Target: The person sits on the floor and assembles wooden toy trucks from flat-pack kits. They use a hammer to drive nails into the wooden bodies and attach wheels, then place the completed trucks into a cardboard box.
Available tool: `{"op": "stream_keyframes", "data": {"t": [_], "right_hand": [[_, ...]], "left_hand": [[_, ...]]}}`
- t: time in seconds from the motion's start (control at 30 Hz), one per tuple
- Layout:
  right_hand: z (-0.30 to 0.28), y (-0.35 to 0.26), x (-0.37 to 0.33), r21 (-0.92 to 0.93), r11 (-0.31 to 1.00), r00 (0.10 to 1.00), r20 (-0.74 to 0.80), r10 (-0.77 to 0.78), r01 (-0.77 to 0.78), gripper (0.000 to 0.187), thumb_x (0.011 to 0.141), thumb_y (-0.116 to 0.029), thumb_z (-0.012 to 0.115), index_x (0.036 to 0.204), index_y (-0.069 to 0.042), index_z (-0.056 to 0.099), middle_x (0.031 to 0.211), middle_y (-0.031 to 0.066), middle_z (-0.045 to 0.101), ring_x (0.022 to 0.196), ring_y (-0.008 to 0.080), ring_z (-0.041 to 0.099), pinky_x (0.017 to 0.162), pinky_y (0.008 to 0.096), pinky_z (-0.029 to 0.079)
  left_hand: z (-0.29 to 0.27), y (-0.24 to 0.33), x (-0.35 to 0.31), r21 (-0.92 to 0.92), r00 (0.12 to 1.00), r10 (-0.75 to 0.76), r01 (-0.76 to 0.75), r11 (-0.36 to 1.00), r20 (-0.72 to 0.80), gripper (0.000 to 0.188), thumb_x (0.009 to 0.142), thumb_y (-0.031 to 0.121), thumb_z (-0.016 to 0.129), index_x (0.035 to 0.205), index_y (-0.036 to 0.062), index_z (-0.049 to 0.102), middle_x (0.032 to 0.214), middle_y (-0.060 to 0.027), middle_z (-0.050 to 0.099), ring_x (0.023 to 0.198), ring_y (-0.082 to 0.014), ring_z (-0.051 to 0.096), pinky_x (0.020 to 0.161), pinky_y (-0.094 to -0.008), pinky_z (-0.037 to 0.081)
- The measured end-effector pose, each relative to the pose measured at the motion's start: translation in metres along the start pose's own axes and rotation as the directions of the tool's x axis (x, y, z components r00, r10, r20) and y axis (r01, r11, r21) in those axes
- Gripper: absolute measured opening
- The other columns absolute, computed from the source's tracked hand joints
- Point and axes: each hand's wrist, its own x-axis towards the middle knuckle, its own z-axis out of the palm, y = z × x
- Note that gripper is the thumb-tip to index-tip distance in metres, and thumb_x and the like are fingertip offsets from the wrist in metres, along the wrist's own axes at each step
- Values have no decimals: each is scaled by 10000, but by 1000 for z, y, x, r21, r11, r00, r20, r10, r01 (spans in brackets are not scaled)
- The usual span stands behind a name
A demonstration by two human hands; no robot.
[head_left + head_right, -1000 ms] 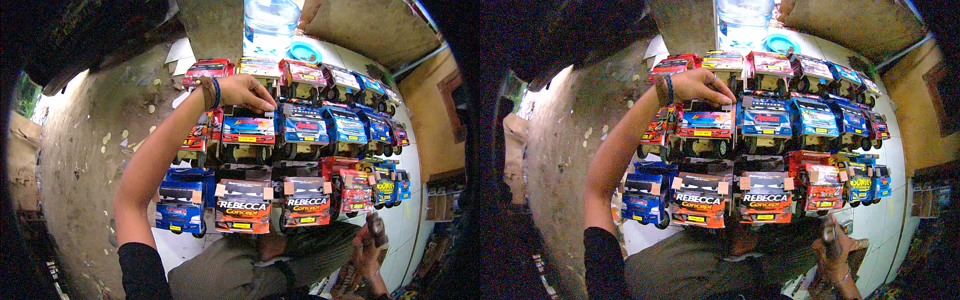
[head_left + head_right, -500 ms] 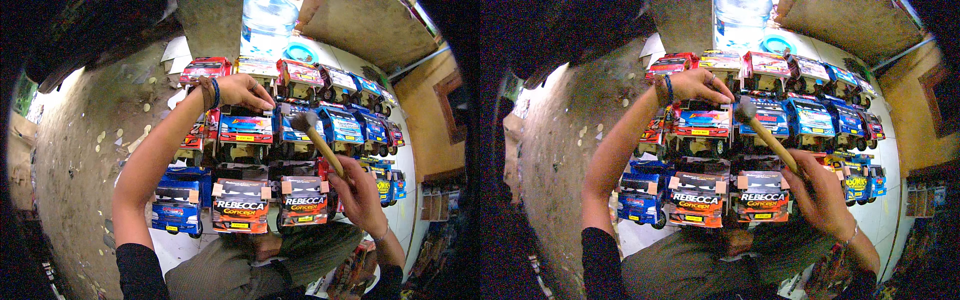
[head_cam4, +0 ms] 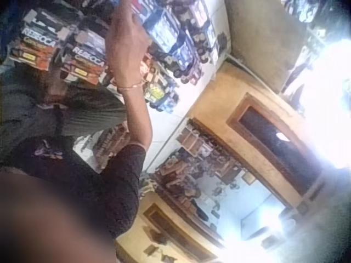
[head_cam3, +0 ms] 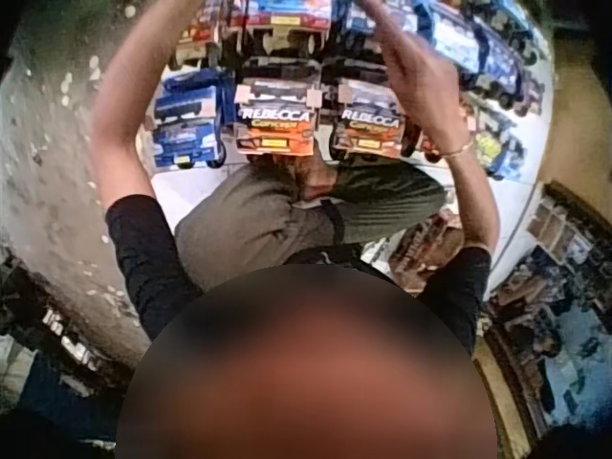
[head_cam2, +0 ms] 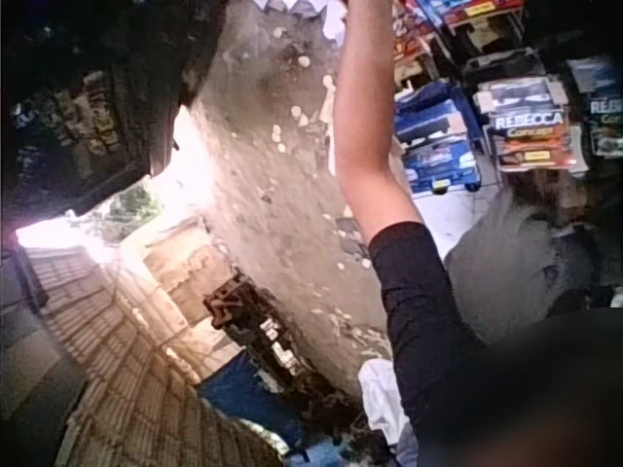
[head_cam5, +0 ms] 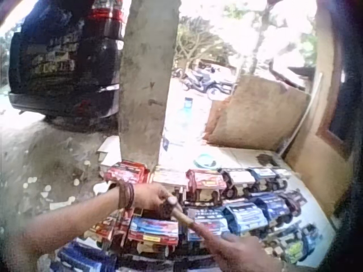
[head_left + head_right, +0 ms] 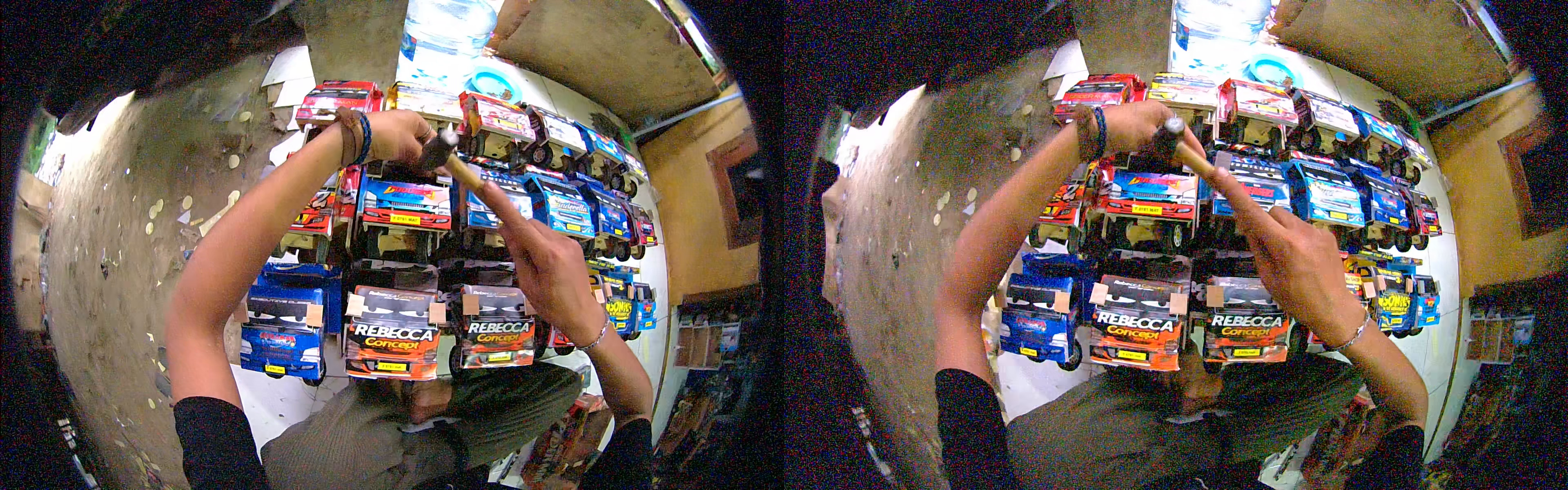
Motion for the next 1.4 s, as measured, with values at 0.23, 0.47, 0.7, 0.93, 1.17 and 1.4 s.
{"op": "stream_keyframes", "data": {"t": [0.23, 0.47, 0.7, 0.93, 1.17, 1.4], "right_hand": [[3, 0, -1, -156, 987, 999, 12, 32, -29, 634, 922, -67, 604, 1485, -294, 420, 670, 106, 566, 546, 281, 558, 516, 435, 450], [4, 4, -3, -177, 983, 998, 28, 49, -43, 620, 926, -85, 605, 1479, -301, 426, 732, 112, 628, 573, 294, 597, 527, 429, 472], [2, 4, -4, -110, 992, 997, 41, 63, -59, 601, 930, -82, 600, 1474, -281, 437, 811, 138, 675, 614, 310, 629, 554, 427, 491], [6, 1, -1, -19, 1000, 998, -62, 19, -21, 673, 938, -151, 584, 1524, -339, 312, 699, 91, 589, 571, 305, 602, 501, 437, 485], [8, 1, -3, -12, 997, 997, -17, 74, -74, 619, 930, -62, 586, 1492, -253, 412, 764, 131, 628, 631, 312, 619, 586, 433, 499], [12, 4, -3, -53, 998, 999, -25, 27, -28, 697, 920, -119, 596, 1521, -341, 322, 702, 110, 590, 573, 309, 600, 511, 445, 481]], "left_hand": [[-1, 11, -5, -15, 998, 62, -62, 998, 15, 267, 822, 56, 716, 1087, 69, 745, 883, -20, 729, 746, -106, 640, 706, -259, 529], [1, 14, -7, -266, 997, 40, -23, 964, 61, 314, 795, 46, 721, 1107, 66, 740, 899, -11, 721, 797, -93, 631, 764, -243, 504], [1, 8, -4, -121, 1000, -4, 5, 993, 8, 295, 808, 45, 689, 1097, 60, 742, 861, 4, 712, 761, -83, 617, 716, -224, 490], [2, 7, -5, -234, 999, 11, 0, 972, 48, 248, 832, 64, 700, 1074, 73, 750, 864, -1, 712, 737, -85, 613, 702, -238, 494], [4, 16, -10, -201, 996, -89, 92, 975, 23, 246, 839, 82, 705, 1081, 78, 750, 884, -3, 718, 770, -100, 624, 764, -244, 498], [0, 21, -15, -168, 1000, -12, 16, 986, 25, 307, 829, 262, 791, 1067, 71, 753, 864, -2, 720, 757, -99, 626, 762, -238, 498]]}}
